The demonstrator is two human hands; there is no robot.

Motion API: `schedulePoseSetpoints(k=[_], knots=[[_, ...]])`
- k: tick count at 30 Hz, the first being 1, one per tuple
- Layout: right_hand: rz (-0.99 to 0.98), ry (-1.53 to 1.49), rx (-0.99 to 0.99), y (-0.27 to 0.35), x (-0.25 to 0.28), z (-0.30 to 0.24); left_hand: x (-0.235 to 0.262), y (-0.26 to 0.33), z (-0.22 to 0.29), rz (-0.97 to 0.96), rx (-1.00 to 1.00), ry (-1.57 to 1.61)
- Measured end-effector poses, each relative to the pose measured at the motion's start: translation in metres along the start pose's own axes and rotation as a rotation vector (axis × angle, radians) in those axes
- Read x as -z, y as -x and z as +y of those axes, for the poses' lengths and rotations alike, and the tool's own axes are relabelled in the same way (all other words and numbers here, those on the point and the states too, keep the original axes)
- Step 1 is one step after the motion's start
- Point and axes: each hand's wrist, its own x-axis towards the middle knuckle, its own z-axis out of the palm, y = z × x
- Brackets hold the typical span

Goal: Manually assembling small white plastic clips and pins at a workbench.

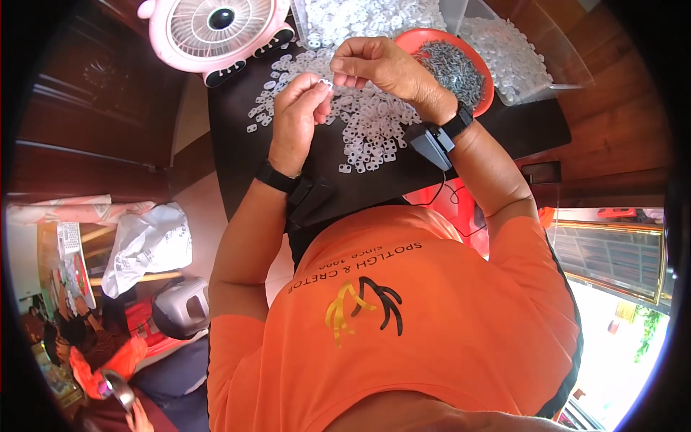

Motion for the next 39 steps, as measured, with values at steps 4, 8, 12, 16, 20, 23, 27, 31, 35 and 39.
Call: schedulePoseSetpoints(k=[4, 8, 12, 16, 20, 23, 27, 31, 35, 39], knots=[[0.009, -0.126, 0.009, -0.001, -0.010, 0.012, -0.001, 0.001, 0.000, 0.019, -0.032, -0.013], [0.041, -0.196, 0.031, 0.002, -0.016, 0.014, -0.001, 0.001, 0.001, 0.014, -0.045, -0.038], [0.088, -0.218, 0.047, 0.002, -0.017, 0.010, 0.001, 0.000, -0.001, 0.034, -0.024, -0.046], [0.088, -0.248, 0.067, 0.001, -0.020, 0.017, -0.001, -0.001, -0.003, 0.050, -0.027, -0.005], [0.101, -0.214, 0.087, 0.002, -0.023, 0.017, 0.001, -0.001, -0.004, 0.027, -0.017, -0.046], [0.100, -0.211, 0.075, 0.002, -0.024, 0.019, 0.001, 0.000, -0.005, 0.019, -0.022, -0.051], [0.086, -0.174, 0.088, 0.001, -0.024, 0.022, 0.001, 0.000, -0.005, 0.009, -0.013, -0.072], [0.073, -0.111, 0.063, 0.004, -0.022, 0.015, 0.001, 0.001, -0.006, 0.006, -0.006, -0.071], [0.066, 0.040, 0.082, 0.006, -0.022, 0.016, -0.002, 0.000, -0.007, 0.014, 0.002, -0.087], [0.089, 0.247, 0.131, 0.008, -0.023, 0.013, -0.005, 0.002, -0.007, 0.027, 0.014, -0.084]])
